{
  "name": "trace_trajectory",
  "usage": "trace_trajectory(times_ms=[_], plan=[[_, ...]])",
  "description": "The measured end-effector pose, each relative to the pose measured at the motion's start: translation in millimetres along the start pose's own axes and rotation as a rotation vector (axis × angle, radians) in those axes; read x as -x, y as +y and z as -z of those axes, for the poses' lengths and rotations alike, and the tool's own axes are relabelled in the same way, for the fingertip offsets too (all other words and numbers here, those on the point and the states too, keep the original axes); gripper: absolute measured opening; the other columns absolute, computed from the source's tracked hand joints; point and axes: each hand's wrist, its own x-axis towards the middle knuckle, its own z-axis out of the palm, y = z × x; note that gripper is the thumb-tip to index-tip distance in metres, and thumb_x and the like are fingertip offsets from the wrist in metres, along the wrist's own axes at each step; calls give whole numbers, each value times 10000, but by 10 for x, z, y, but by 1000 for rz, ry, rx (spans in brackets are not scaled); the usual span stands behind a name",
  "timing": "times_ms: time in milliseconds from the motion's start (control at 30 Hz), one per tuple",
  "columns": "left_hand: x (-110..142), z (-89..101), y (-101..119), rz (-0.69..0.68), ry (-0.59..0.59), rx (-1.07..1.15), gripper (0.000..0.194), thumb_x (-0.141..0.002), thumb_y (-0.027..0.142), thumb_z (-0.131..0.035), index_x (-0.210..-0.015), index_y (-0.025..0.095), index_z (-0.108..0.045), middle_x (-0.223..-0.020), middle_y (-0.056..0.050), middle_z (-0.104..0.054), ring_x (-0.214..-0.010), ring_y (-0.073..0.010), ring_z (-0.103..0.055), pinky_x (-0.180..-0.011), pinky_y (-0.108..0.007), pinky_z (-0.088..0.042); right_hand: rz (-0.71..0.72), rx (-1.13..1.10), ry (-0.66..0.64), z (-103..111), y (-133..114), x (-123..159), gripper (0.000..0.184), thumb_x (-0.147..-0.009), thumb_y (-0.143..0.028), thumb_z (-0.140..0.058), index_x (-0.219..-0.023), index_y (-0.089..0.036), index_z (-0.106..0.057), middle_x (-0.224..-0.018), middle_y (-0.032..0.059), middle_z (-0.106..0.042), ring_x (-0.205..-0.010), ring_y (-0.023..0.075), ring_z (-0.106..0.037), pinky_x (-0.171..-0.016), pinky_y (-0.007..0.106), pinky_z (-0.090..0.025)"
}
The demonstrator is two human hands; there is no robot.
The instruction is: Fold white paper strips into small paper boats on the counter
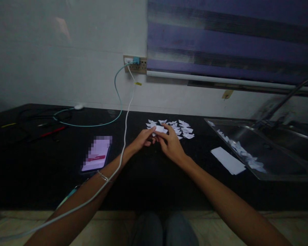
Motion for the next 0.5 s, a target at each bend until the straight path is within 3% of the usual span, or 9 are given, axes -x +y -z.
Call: trace_trajectory(times_ms=[133, 200, 267, 367, 500], plan=[[-15, -28, -2, -64, 54, -313, 626, -922, 630, -366, -623, 131, -597, -537, -18, -540, -492, -102, -491, -485, -214, -356, -104, -213, 57, -38, 7, -24, 194, -900, -207, -542, -998, -235, -706, -1319, 90, -543, -1246, 252, -513, -1049, 475, -426], [-7, -44, -4, -89, 70, -418, 658, -956, 609, -283, -624, 137, -599, -541, -20, -550, -513, -115, -506, -522, -227, -371, -263, -395, 146, -80, 30, -44, 154, -883, -299, -586, -997, -228, -661, -1209, 83, -603, -1122, 231, -592, -929, 418, -512], [6, -56, -13, -107, 101, -502, 655, -968, 597, -258, -630, 145, -590, -538, -14, -550, -515, -122, -506, -536, -236, -367, -472, -577, 204, -122, 55, -62, 247, -834, -409, -643, -991, -221, -607, -1034, 59, -656, -938, 204, -650, -754, 339, -557], [22, -65, -29, -145, 151, -602, 626, -975, 582, -263, -628, 155, -563, -569, -17, -573, -548, -135, -522, -562, -249, -365, -718, -758, 111, -154, 69, -82, 373, -731, -518, -715, -872, -196, -590, -785, 21, -667, -693, 163, -640, -574, 266, -521], [26, -57, -32, -160, 162, -642, 599, -976, 575, -275, -648, 160, -558, -602, -21, -584, -580, -147, -533, -578, -261, -364, -773, -876, 18, -118, 55, -99, 358, -654, -486, -775, -707, -176, -605, -704, 37, -686, -664, 166, -646, -600, 275, -527]])
